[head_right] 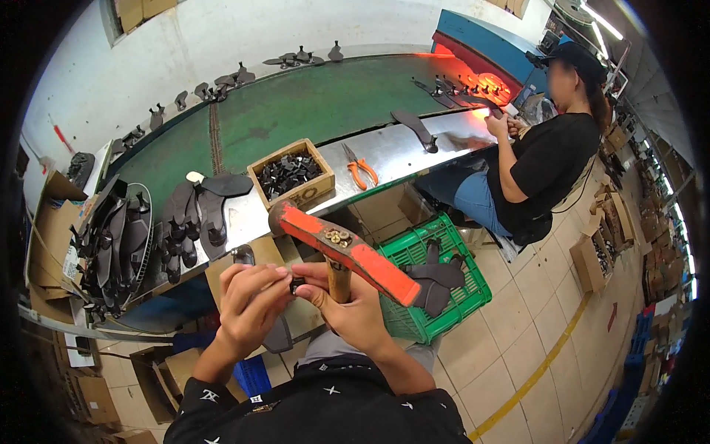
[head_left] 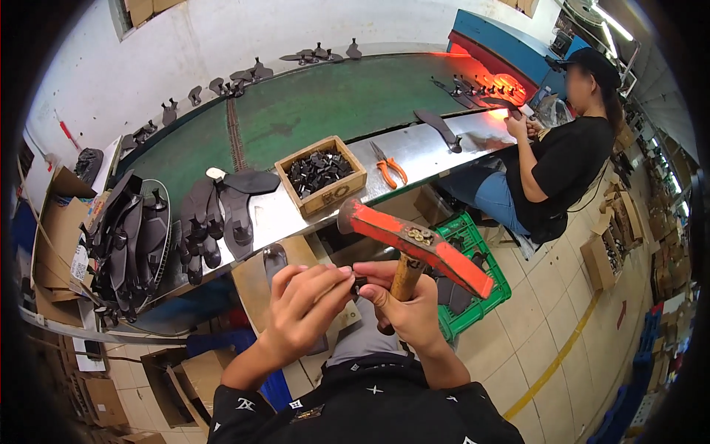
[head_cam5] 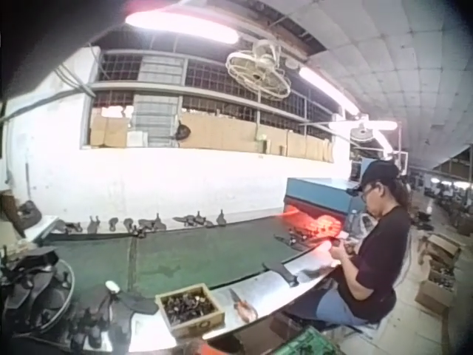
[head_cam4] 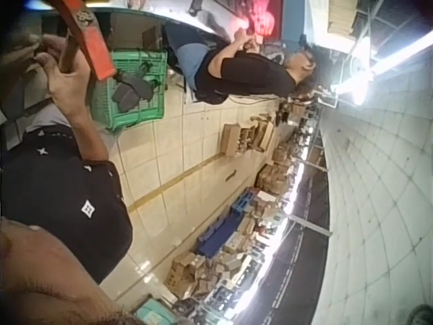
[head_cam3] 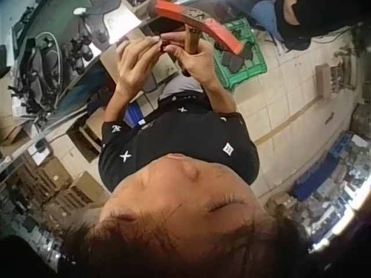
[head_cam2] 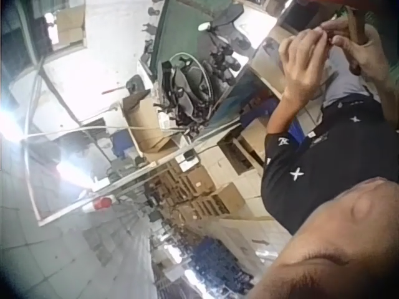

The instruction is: Manually assembling and hammering shoe upper components in a factory environment.

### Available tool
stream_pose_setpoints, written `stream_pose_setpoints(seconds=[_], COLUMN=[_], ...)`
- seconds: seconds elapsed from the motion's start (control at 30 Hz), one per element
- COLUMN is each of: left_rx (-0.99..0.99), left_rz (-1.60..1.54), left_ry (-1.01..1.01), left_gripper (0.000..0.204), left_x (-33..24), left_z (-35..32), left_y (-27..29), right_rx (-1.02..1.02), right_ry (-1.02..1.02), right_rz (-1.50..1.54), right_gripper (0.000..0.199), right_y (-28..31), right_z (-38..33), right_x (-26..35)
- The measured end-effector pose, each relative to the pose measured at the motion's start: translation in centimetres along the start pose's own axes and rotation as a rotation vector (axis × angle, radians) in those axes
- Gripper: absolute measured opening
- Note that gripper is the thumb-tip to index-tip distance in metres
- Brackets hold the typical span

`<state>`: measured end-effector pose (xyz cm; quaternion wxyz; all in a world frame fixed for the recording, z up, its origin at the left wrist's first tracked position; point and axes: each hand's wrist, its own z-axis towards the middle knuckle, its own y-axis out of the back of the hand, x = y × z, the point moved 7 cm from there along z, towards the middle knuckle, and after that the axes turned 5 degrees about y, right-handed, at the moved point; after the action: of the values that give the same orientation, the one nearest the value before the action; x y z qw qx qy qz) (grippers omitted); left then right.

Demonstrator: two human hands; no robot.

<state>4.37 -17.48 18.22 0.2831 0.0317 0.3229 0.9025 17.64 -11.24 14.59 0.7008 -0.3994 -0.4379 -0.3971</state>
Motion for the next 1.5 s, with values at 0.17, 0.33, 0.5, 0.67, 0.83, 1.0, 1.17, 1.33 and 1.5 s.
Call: stream_pose_setpoints(seconds=[0.17,0.33,0.5,0.67,0.83,1.0,1.17,1.33,1.5], left_rx=[0.016,0.004,-0.028,-0.070,0.039,0.011,0.042,-0.003,0.002], left_rz=[-0.421,-0.656,-0.736,-0.907,-0.793,-0.045,-0.144,-0.116,-0.197], left_ry=[0.362,0.596,0.655,0.837,0.794,0.905,0.692,0.750,0.803], left_gripper=[0.037,0.028,0.018,0.015,0.022,0.048,0.027,0.027,0.027], left_x=[1.8,3.1,4.0,5.3,7.0,14.7,17.7,16.9,16.8], left_z=[-1.6,-2.7,-4.0,-6.1,-7.9,-11.7,-12.6,-14.2,-14.8], left_y=[-0.6,-0.8,-0.9,-1.6,-1.8,-2.8,-4.6,-4.0,-3.6], right_rx=[-0.044,0.094,0.107,0.126,0.329,0.364,0.434,0.505,0.551], right_ry=[-0.091,-0.166,-0.243,-0.304,-0.310,-0.226,-0.150,0.095,0.111], right_rz=[0.034,0.018,0.027,0.081,0.121,-0.021,-0.196,-0.389,-0.452], right_gripper=[0.022,0.021,0.021,0.018,0.014,0.014,0.018,0.017,0.016], right_y=[0.2,0.3,-0.9,-2.1,-2.8,-4.6,-8.2,-10.1,-11.4], right_z=[-0.3,-0.5,-0.5,0.6,1.2,4.4,7.5,8.2,8.2], right_x=[-2.0,-3.9,-4.4,-5.0,-7.4,-10.4,-13.4,-15.4,-15.2])
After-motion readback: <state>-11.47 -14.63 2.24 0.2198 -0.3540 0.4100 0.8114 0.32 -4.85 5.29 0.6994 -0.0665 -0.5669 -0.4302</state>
